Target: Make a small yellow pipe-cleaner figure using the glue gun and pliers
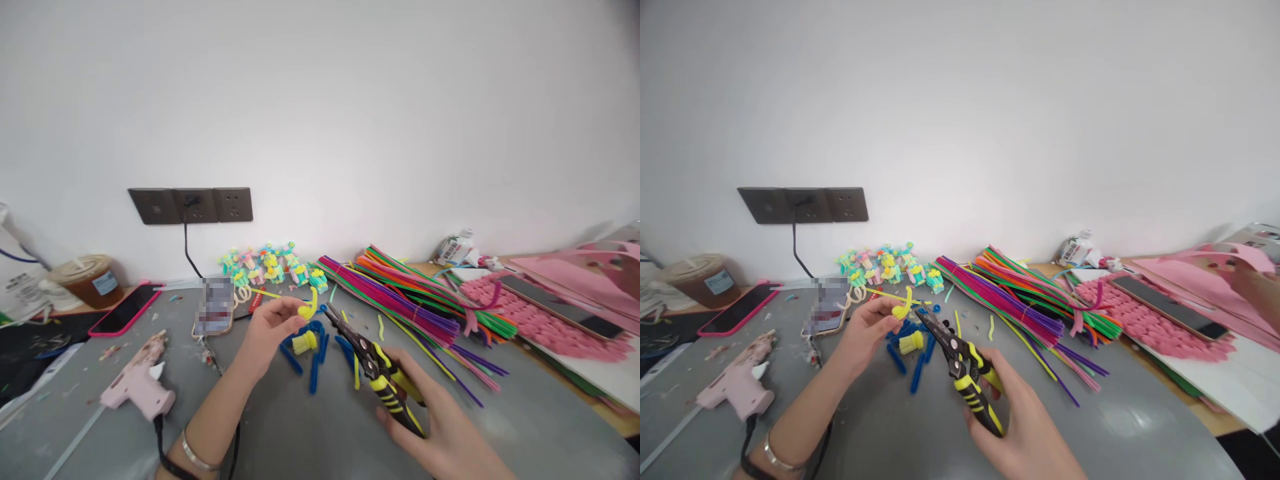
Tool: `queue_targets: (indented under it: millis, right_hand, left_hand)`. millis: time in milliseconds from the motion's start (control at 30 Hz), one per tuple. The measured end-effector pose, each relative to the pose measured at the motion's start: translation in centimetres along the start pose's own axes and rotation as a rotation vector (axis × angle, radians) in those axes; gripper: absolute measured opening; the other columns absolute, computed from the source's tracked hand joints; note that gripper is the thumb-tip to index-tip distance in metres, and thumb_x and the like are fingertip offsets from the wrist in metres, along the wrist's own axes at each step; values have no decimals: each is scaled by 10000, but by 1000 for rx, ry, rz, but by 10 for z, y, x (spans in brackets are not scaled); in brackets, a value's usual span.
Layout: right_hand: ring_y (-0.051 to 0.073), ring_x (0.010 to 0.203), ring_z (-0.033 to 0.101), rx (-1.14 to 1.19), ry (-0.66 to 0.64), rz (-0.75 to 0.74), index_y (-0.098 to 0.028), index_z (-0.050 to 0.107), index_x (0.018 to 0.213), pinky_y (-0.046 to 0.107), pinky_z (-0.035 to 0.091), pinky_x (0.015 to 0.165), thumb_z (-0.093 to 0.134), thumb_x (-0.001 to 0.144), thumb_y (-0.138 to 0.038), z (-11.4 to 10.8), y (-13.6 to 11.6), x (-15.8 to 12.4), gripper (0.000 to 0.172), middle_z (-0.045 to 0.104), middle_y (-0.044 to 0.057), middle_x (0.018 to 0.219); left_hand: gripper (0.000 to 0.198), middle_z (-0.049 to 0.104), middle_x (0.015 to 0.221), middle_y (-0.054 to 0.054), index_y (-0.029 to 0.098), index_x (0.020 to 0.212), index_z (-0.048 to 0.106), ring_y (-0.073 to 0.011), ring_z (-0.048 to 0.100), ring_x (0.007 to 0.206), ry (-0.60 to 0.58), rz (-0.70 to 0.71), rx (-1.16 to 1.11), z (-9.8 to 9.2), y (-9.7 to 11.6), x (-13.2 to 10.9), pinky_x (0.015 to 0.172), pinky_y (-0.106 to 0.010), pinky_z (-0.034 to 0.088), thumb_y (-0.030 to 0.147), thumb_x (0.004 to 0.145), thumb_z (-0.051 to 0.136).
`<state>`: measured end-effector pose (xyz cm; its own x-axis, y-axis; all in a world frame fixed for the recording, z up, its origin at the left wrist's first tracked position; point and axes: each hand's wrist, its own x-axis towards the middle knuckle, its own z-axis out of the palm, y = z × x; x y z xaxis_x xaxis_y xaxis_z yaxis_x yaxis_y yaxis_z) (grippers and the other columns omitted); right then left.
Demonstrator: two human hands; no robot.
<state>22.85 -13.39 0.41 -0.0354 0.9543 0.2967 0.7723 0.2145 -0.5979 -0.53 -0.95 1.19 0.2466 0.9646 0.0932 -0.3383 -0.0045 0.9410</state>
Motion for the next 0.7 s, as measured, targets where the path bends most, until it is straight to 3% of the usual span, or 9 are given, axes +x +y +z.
queue_targets:
  millis: [333,700]
  right_hand:
    - [244,950,698,3,-32,-64,-221,484,1331,276,566,756,553,759,-231,5,-9,8,576,684,94,1158]
    - [156,663,649,-72,22,-111,-233,485,1277,221,527,627,557,758,-216,7,-6,10,525,703,46,965]
  left_hand:
    - [388,641,715,-25,157,782,750,-117,529,646,-64,-9,11,1,2,-2,596,-219,421,420,539,900]
    - [392,626,694,-19,161,790,742,-110,519,623,-66,0,-23,3,3,-4,591,-225,427,428,550,900]
